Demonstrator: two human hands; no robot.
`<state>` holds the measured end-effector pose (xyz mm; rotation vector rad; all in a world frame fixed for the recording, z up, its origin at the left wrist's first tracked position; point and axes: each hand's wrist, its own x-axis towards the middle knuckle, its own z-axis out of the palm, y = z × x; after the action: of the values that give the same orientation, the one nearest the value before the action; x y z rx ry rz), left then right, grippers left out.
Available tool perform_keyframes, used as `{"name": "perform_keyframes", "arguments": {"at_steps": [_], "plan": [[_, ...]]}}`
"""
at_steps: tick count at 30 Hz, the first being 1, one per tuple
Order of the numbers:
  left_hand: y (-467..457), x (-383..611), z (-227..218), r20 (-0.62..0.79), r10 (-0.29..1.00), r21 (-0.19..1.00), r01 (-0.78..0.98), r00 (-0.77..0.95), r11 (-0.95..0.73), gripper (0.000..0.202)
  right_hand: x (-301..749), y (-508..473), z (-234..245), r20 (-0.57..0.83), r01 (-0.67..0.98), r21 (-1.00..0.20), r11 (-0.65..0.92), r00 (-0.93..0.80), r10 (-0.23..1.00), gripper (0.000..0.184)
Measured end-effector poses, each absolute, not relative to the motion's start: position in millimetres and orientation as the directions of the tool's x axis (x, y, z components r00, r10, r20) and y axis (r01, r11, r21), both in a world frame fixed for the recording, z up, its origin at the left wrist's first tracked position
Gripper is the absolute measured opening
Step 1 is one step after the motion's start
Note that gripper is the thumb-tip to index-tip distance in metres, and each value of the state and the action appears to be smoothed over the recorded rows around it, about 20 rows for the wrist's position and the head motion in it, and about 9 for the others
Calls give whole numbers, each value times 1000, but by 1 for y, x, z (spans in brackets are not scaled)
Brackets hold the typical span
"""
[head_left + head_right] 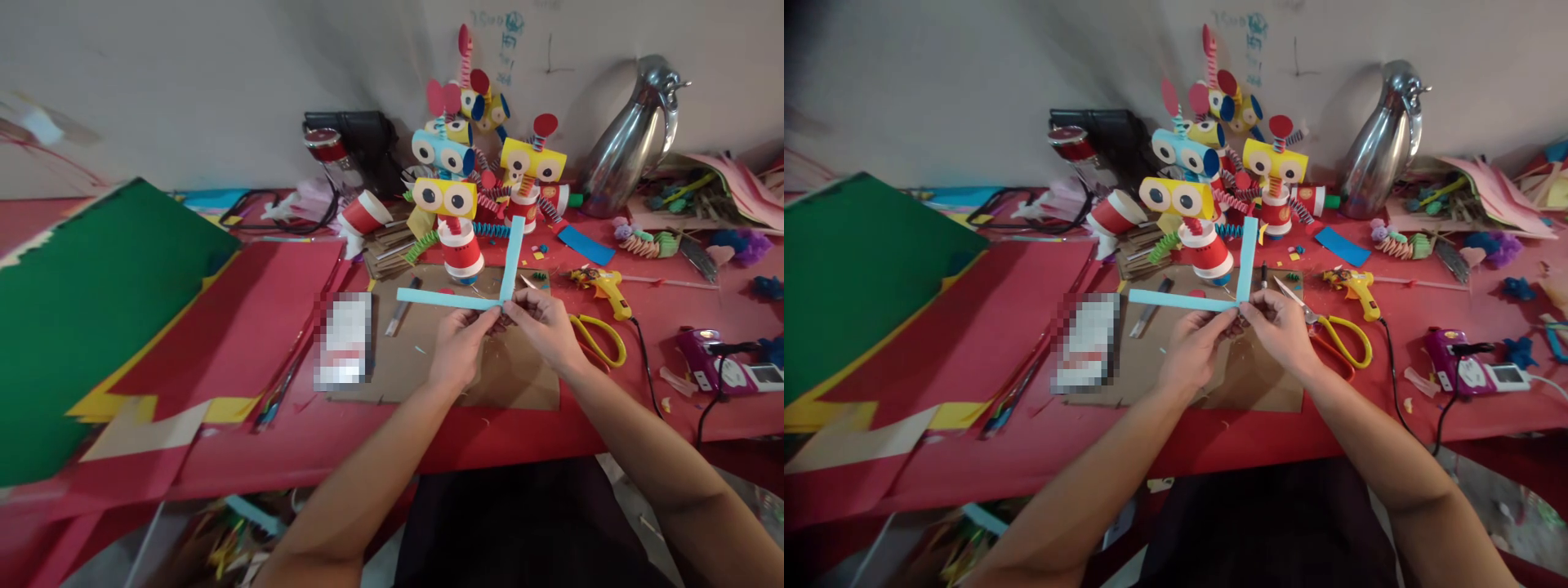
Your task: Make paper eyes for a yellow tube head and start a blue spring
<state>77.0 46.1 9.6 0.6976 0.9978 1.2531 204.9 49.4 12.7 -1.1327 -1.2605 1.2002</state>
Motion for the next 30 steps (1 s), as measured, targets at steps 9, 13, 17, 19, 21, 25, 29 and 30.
{"name": "perform_keyframes", "arguments": {"at_steps": [9, 13, 17, 19, 21, 25, 29, 30], "plan": [[54, 65, 10, -339, 899, 736, -517, 279, 438, 11, 209, 52, 20, -28, -220, -974, -49, -99, 995, 39], [57, 64, 9, -421, 852, 654, -547, 311, 522, 10, 208, 52, 22, -39, -242, -968, -65, -112, 993, 38], [58, 64, 6, -454, 844, 651, -542, 284, 532, 15, 207, 51, 21, -23, -215, -975, -48, -119, 993, 37], [59, 63, 4, -455, 845, 661, -529, 280, 532, 15, 207, 51, 20, -14, -196, -980, -36, -113, 993, 38], [60, 63, 3, -450, 849, 672, -521, 277, 526, 16, 207, 50, 19, -3, -172, -985, -19, -97, 995, 38], [61, 60, 5, -395, 881, 745, -471, 260, 473, 19, 206, 51, 15, 10, -151, -989, 0, -71, 997, 37], [60, 57, 10, -289, 918, 845, -379, 271, 378, 29, 205, 52, 13, 28, -171, -985, 24, -20, 999, 34], [60, 57, 11, -274, 922, 855, -370, 273, 364, 30, 205, 52, 13, 35, -172, -984, 34, -6, 999, 33]]}}
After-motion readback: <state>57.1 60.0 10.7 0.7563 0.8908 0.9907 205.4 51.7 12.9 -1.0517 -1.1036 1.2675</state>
